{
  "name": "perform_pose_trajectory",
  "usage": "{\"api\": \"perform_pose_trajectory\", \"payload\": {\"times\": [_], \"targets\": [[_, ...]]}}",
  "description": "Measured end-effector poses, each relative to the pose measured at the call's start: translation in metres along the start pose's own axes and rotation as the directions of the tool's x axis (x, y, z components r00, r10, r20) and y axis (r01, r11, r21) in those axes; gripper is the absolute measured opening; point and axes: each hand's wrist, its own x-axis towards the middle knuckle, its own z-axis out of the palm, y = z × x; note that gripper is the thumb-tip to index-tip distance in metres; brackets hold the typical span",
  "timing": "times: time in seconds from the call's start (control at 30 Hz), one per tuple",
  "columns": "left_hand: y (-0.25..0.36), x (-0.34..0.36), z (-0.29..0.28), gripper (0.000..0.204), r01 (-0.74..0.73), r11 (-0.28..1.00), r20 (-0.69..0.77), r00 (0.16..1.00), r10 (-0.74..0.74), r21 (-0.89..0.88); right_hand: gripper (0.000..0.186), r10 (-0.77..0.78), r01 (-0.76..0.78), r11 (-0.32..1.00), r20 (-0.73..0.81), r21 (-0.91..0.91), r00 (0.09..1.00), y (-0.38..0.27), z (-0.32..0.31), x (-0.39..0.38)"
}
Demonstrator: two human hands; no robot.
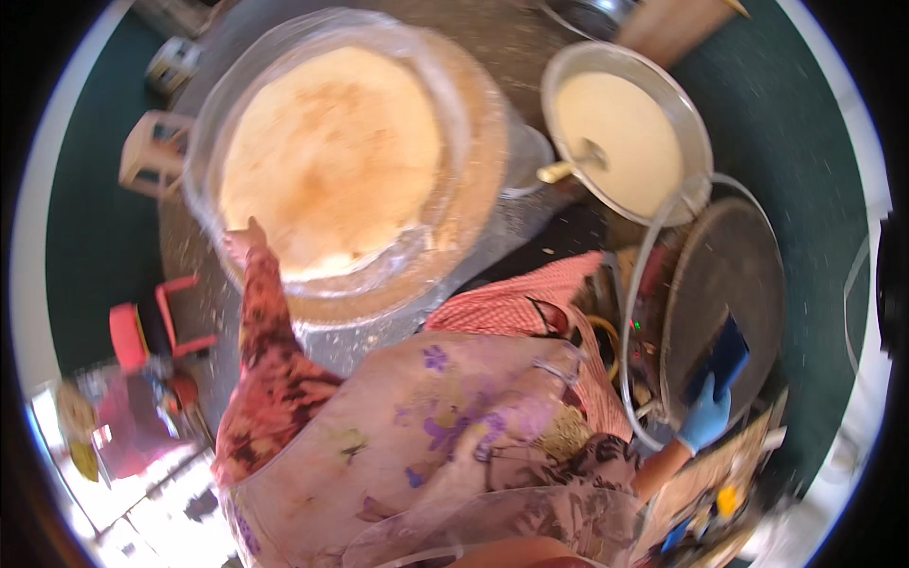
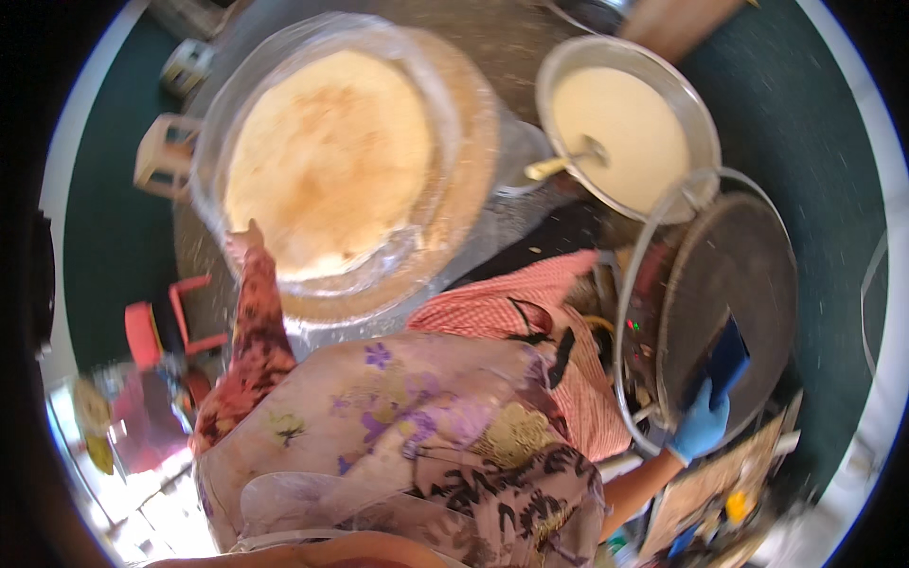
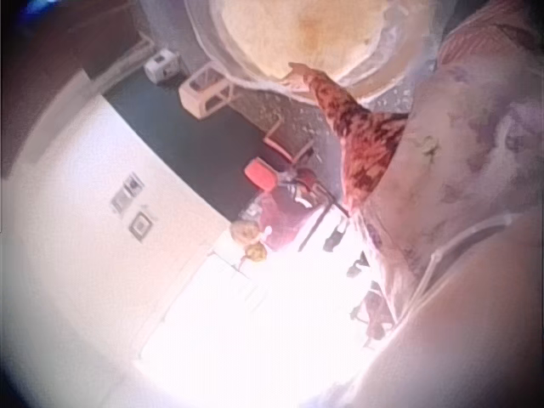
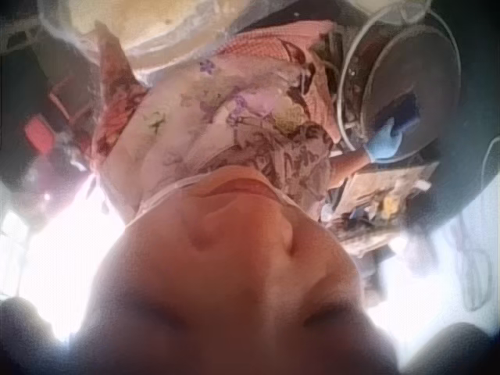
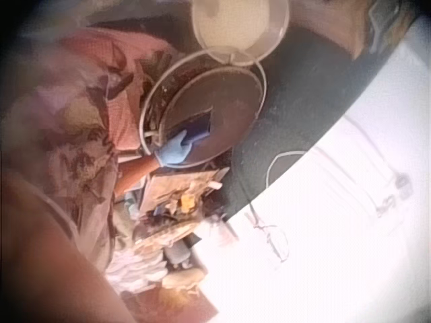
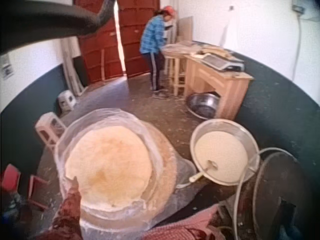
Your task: The person ladles batter onto a hot griddle, spreads it into a thin circle, cooks it, then lifts and folds the crepe before placing it into a container. The process repeats with multiple crepes.
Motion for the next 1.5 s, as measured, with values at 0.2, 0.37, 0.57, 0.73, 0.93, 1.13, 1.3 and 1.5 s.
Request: {"api": "perform_pose_trajectory", "payload": {"times": [0.2, 0.37, 0.57, 0.73, 0.93, 1.13, 1.3, 1.5], "targets": [[0.095, -0.185, -0.001, 0.066, -0.805, 0.165, 0.024, 0.185, 0.982, -0.569, 0.031, 0.015, -0.011, 0.999, -0.088, 0.052, 0.996, 0.01, 0.001, -0.001], [0.1, -0.231, 0.031, 0.069, -0.896, 0.206, 0.236, 0.119, 0.965, -0.394, 0.031, -0.215, 0.178, 0.971, 0.252, 0.16, 0.944, -0.058, 0.054, 0.009], [0.103, -0.229, 0.031, 0.072, -0.933, 0.222, 0.255, 0.15, 0.955, -0.284, 0.023, -0.201, 0.211, 0.977, 0.201, -0.031, 0.959, -0.069, 0.085, 0.071], [0.128, -0.268, -0.015, 0.073, -0.902, 0.219, 0.178, 0.163, 0.97, -0.371, 0.027, 0.347, -0.351, 0.869, -0.076, -0.348, 0.935, 0.123, -0.012, 0.154], [0.176, -0.375, -0.051, 0.065, -0.715, 0.049, 0.121, -0.05, 0.991, -0.698, 0.023, 0.23, -0.277, 0.922, -0.19, -0.271, 0.954, 0.166, -0.034, 0.093], [0.263, -0.449, -0.027, 0.063, -0.758, -0.132, 0.086, -0.242, 0.966, -0.639, 0.021, -0.504, 0.444, 0.858, 0.26, 0.258, 0.824, -0.045, 0.08, 0.073], [0.295, -0.478, -0.016, 0.055, -0.933, -0.092, 0.488, -0.264, 0.832, -0.348, 0.016, -0.257, 0.304, 0.946, 0.322, -0.108, 0.911, -0.125, 0.104, 0.195], [0.31, -0.476, 0.002, 0.042, -0.93, -0.063, 0.535, -0.263, 0.803, -0.362, 0.062, 0.23, -0.206, 0.951, 0.082, -0.23, 0.97, 0.074, 0.024, 0.269]]}}
